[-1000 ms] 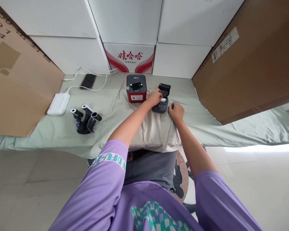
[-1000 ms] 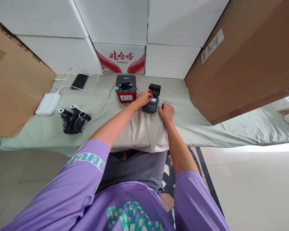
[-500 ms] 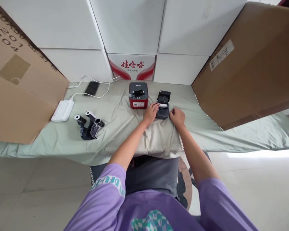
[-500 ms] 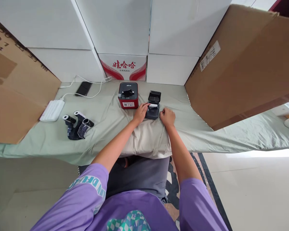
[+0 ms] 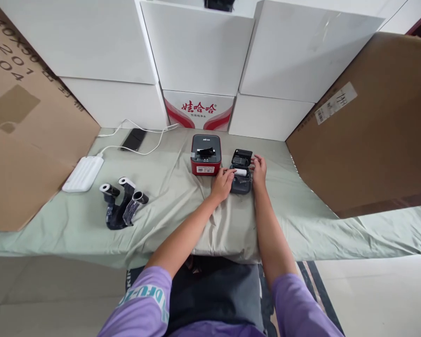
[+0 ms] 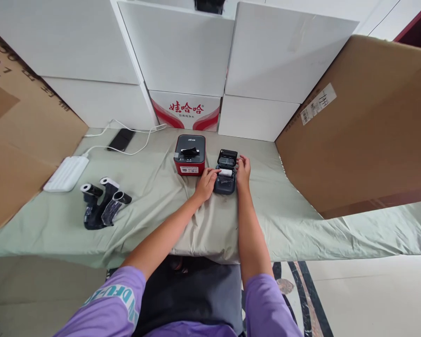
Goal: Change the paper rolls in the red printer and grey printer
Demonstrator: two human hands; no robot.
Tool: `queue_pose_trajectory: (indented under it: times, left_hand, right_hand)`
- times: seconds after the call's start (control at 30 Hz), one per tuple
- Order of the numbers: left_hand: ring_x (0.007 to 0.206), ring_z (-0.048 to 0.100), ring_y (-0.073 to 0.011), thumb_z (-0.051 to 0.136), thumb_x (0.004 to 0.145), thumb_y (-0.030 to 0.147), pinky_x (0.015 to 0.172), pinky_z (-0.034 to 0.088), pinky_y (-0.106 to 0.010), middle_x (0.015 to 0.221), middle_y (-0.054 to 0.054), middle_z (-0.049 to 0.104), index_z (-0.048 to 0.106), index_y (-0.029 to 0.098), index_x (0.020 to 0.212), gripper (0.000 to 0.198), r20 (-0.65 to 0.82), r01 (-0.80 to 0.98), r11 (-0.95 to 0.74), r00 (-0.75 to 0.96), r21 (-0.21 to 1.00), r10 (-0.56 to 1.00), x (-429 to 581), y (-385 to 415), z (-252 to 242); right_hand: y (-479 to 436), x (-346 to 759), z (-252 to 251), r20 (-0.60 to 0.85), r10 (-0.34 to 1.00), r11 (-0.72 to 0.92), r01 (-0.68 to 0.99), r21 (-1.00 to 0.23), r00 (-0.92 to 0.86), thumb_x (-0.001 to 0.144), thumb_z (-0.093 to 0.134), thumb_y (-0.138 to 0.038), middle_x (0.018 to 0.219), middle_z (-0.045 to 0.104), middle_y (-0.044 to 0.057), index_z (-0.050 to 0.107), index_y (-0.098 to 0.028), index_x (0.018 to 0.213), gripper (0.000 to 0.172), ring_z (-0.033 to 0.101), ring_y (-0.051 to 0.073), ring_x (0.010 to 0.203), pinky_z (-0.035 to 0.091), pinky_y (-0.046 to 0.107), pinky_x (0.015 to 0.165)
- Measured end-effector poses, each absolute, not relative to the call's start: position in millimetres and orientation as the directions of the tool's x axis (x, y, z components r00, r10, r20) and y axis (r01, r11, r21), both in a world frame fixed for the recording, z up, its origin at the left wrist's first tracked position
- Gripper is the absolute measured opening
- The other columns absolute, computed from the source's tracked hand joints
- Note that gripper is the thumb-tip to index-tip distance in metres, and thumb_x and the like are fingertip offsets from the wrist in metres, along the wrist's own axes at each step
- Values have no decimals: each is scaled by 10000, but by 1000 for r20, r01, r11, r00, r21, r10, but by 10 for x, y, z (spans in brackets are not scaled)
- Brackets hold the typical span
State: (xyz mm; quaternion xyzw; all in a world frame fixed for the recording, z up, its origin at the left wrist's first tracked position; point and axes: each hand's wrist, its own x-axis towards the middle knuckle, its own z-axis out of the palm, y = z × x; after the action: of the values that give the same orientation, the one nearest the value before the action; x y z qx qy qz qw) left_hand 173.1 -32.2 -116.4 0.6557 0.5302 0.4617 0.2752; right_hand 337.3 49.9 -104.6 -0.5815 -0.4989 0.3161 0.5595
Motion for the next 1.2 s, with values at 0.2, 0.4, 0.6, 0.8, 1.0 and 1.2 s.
queue_pose_trajectory:
  times: [0.2,0.4,0.6,0.8,1.0,1.2]
  left_hand:
    - [1263,583,-231,307,1066,440,1115,441,-352,1319,-117,564,629,224,1320,464,306,439,-277,5,855,952,1742,-313,-1160]
    - [1292,561,-235,331,1065,493,1123,423,-355,1345,-132,602,473,218,1448,492,274,421,-235,-35,876,961,1764,-261,-1189]
    - [1289,559,-226,397,1058,419,1132,420,-333,1350,-119,586,530,239,1428,432,319,434,-278,-24,857,947,1774,-261,-1195]
    - [1238,579,-227,393,1035,295,1118,440,-347,1278,-105,572,619,262,1366,402,326,435,-291,-5,852,946,1772,-252,-1193]
    - [1223,584,-205,399,1024,259,1102,452,-322,1265,-94,565,633,260,1344,396,334,401,-299,-18,866,942,1775,-235,-1224]
    - [1231,585,-182,389,1032,240,1096,452,-291,1282,-89,565,629,268,1336,388,329,423,-299,2,856,944,1763,-253,-1185]
  right_hand:
    - [630,3262,-1169,192,953,209,-48,-977,234,824,471,-646,1065,692,92,606,-201,1009,501,653,205,1032,529,342,905]
    - [497,3289,-1066,153,983,135,164,-977,100,853,422,-630,943,708,95,630,-205,857,474,681,215,971,532,352,912]
    - [388,3433,-924,196,980,186,420,-888,-20,783,595,-399,937,713,71,698,-182,906,270,631,202,914,511,352,909]
    - [280,3664,-796,-86,980,-3,420,-907,-179,793,700,-410,969,678,42,697,-178,1132,411,485,89,574,405,236,501]
    - [301,3696,-824,-161,956,-99,247,-964,-244,688,818,-326,968,663,21,634,-208,1267,619,416,50,495,342,204,390]
    - [322,3709,-828,-151,952,-72,284,-956,-265,696,824,-296,1189,636,75,565,-195,1401,757,395,26,495,353,220,406]
